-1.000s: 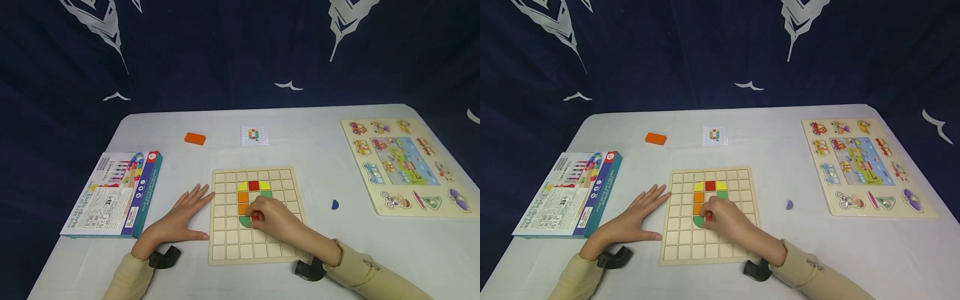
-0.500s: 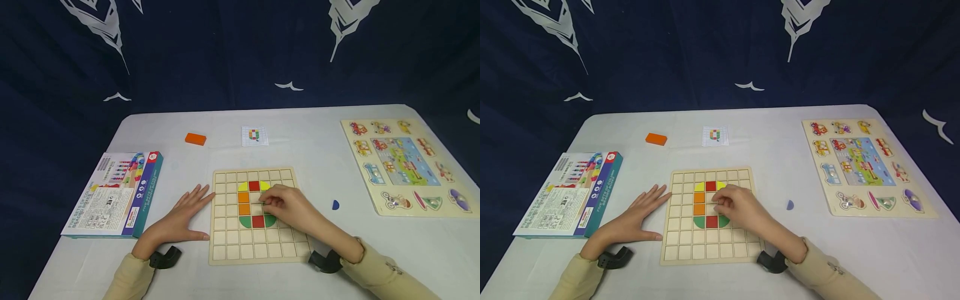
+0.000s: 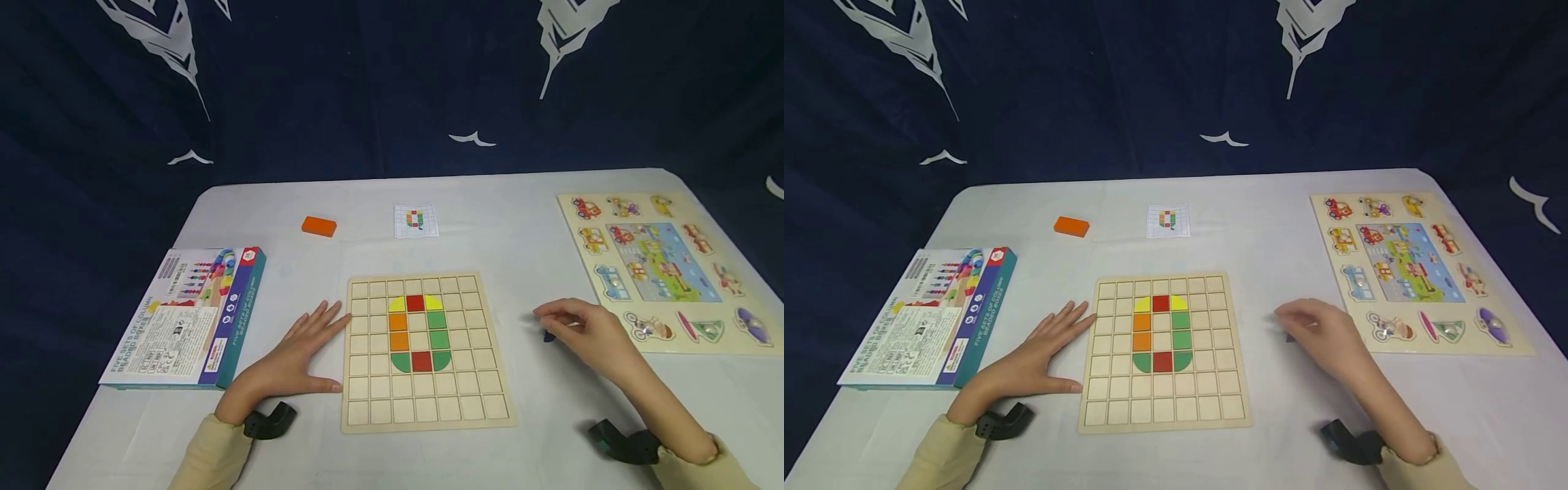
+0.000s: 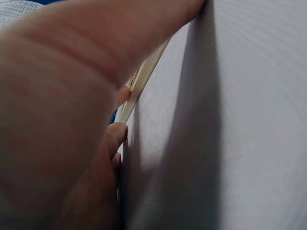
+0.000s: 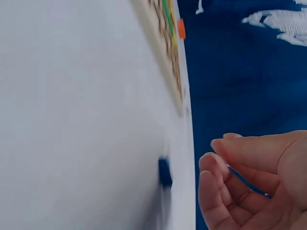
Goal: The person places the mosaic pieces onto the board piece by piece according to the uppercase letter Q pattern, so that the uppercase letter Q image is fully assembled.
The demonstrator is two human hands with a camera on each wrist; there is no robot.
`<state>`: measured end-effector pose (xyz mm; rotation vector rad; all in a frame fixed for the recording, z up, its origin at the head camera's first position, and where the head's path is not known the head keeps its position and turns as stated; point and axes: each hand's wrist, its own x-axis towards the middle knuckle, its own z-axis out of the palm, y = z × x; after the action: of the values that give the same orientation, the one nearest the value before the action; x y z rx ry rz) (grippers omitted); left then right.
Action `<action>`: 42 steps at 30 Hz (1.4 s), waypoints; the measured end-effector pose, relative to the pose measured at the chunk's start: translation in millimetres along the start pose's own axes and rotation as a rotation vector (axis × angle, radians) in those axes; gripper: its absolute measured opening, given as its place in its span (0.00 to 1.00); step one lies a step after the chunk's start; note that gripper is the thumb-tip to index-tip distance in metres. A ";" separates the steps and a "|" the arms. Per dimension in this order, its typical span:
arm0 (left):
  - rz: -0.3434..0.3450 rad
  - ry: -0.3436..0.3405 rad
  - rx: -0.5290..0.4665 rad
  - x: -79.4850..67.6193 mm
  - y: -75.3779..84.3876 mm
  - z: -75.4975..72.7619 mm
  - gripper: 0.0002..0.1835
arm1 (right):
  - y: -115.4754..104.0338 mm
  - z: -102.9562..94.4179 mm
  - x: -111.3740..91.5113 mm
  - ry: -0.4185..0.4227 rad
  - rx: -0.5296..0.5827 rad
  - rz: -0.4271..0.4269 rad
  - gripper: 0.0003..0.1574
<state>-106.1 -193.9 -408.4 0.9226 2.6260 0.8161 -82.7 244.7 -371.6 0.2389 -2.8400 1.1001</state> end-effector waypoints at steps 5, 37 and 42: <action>-0.003 0.001 -0.001 0.2 0.8 0.0 0.57 | 14.0 -2.6 -8.5 0.000 -0.069 0.027 0.09; -0.010 -0.002 -0.008 0.2 -0.1 0.4 0.56 | 25.2 12.1 -11.1 0.035 -0.146 0.018 0.15; -0.009 0.000 -0.007 0.2 -0.3 0.7 0.56 | 25.4 12.6 -11.1 0.038 -0.135 -0.031 0.13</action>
<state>-106.2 -193.7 -409.2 0.9078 2.6237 0.8229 -76.5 255.9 -399.2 0.2478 -2.8511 0.8935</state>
